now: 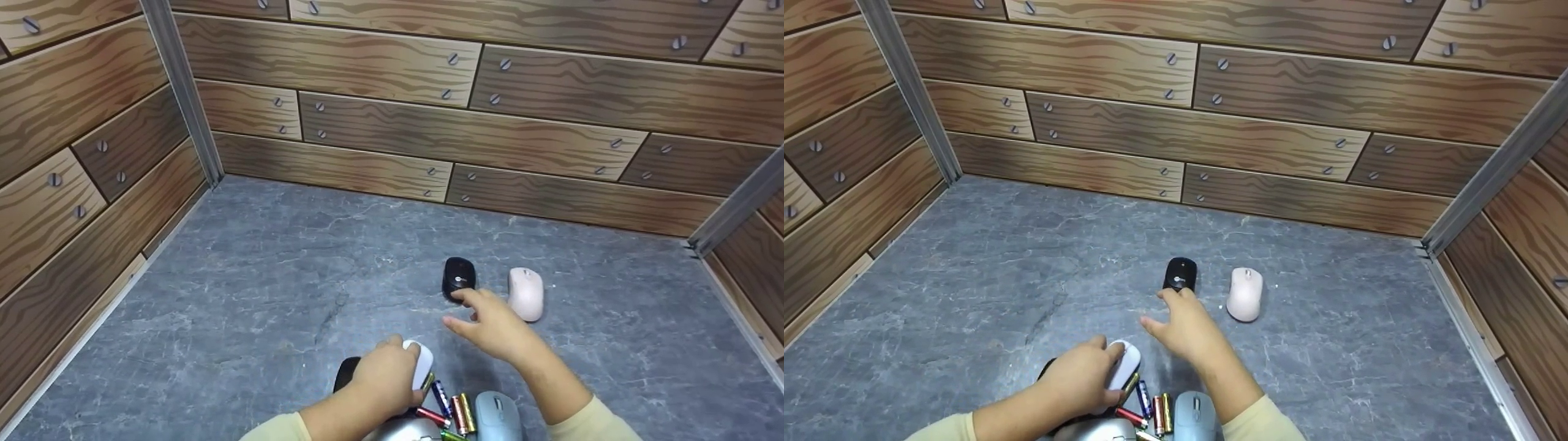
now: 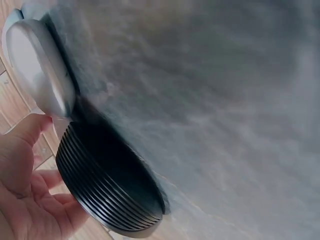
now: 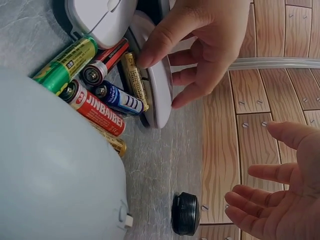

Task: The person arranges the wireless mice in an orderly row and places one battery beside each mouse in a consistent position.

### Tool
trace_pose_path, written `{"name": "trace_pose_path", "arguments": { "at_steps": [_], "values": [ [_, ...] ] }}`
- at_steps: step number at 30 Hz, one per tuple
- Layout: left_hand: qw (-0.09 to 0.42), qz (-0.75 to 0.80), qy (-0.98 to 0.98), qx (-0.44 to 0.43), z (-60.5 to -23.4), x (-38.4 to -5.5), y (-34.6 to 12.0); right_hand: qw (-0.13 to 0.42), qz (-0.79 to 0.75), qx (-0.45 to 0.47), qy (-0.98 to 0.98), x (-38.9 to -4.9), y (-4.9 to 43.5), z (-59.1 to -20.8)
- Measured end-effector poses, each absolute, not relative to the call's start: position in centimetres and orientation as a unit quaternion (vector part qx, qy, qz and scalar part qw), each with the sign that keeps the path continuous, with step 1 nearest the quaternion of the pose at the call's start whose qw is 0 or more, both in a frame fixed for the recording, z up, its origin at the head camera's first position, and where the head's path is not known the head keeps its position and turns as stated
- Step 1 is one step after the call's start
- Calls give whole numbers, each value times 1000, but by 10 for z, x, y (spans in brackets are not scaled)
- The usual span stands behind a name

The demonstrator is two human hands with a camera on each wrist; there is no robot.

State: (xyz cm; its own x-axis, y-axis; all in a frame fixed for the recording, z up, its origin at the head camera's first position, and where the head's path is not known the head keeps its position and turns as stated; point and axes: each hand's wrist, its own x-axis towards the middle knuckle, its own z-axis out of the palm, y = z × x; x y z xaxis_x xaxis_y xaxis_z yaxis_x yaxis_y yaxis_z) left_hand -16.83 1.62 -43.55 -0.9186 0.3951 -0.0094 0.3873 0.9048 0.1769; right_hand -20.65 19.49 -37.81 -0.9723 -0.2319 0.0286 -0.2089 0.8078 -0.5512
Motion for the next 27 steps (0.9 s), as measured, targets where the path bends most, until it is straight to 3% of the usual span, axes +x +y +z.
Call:
{"name": "trace_pose_path", "arguments": {
  "at_steps": [27],
  "values": [
    [29, 137, 969, 202, -428, -183, 25, 19, -290, -113, 950, -212, 203, -383]
  ]
}}
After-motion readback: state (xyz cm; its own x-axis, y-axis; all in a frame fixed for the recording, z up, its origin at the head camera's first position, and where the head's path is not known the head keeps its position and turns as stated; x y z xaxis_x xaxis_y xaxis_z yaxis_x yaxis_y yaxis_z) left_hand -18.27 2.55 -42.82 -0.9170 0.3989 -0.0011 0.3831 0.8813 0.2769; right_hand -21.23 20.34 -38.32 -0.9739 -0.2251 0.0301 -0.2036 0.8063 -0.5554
